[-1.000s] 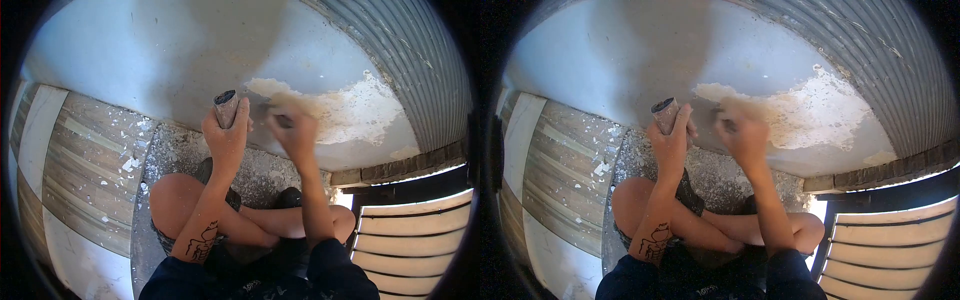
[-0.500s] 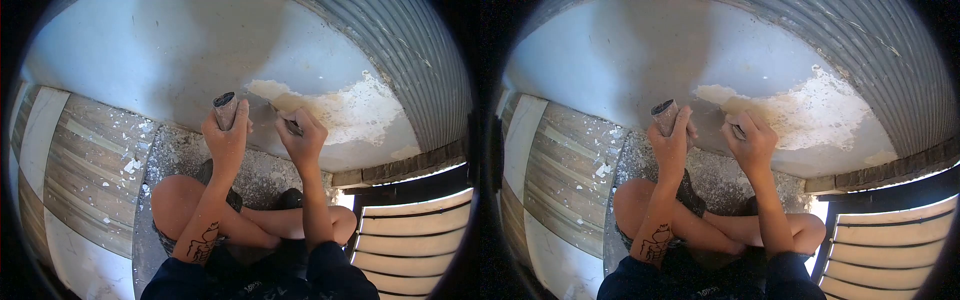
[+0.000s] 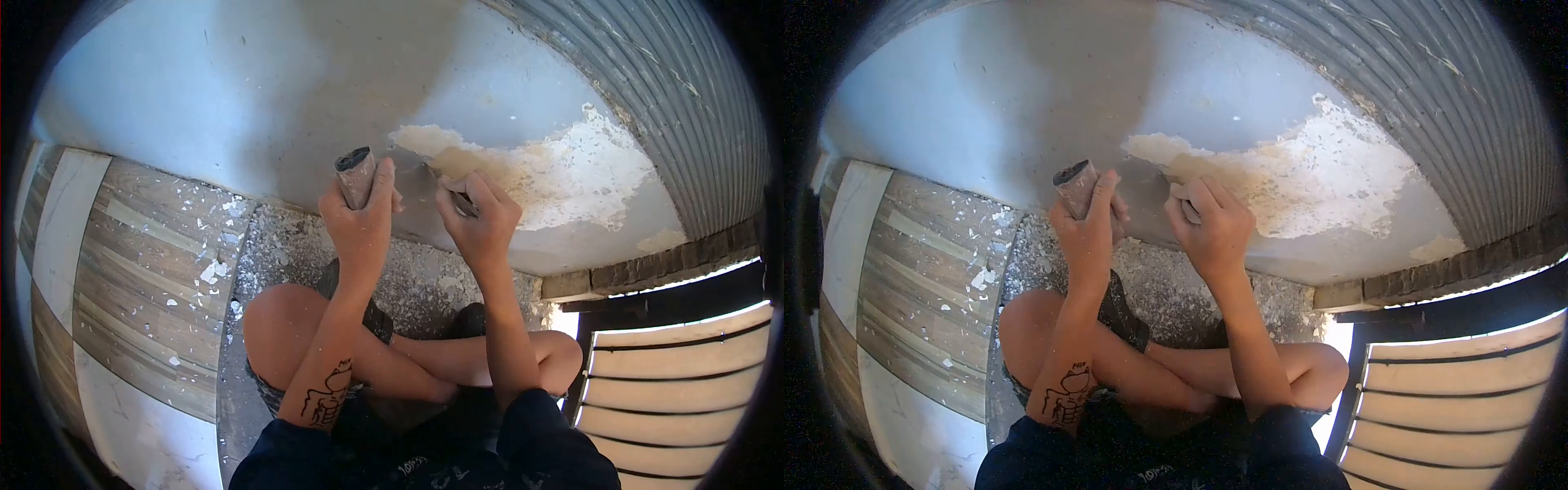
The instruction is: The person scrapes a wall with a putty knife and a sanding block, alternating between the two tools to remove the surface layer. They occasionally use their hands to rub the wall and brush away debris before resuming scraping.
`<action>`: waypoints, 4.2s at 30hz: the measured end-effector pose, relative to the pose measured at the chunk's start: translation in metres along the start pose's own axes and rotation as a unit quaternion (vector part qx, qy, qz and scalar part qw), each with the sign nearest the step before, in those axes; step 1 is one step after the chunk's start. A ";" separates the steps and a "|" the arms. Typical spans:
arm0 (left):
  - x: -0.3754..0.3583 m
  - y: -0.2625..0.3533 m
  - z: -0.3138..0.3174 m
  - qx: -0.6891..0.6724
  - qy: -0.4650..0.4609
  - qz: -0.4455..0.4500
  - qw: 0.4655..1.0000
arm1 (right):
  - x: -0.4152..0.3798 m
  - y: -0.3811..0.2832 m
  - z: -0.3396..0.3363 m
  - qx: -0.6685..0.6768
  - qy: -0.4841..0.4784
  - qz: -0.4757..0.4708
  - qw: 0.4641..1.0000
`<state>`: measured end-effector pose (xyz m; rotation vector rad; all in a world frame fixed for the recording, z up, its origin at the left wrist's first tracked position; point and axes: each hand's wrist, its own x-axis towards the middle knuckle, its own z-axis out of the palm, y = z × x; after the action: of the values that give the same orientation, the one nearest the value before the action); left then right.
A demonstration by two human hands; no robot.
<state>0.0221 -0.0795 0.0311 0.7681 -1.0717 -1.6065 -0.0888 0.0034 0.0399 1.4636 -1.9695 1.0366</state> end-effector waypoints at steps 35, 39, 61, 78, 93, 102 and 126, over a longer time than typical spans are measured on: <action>-0.005 0.005 0.007 -0.009 0.001 -0.002 1.000 | -0.006 0.007 -0.021 0.087 0.116 0.068 0.987; -0.003 -0.004 0.008 -0.034 -0.013 0.017 0.999 | -0.014 -0.004 0.042 -0.005 -0.083 -0.040 0.996; 0.000 0.011 0.007 -0.046 0.006 -0.003 0.999 | 0.003 -0.006 -0.015 0.057 0.094 0.038 0.993; -0.004 -0.057 -0.001 0.261 -0.065 0.187 0.945 | -0.106 0.051 -0.056 0.043 -0.239 0.123 0.962; -0.074 -0.086 0.025 0.257 -0.337 -0.143 0.894 | -0.151 0.088 -0.057 0.424 -0.045 0.480 0.767; -0.067 -0.088 0.025 0.227 -0.259 -0.145 0.927 | -0.170 0.074 -0.028 0.448 -0.149 0.450 0.758; -0.003 -0.038 0.158 0.385 -0.134 0.735 0.542 | -0.179 0.079 -0.018 0.250 -0.115 0.387 0.880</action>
<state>-0.1301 -0.0310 0.0599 -0.1122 -1.8685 0.3267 -0.1072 0.1348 -0.1053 1.0294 -2.6932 1.8952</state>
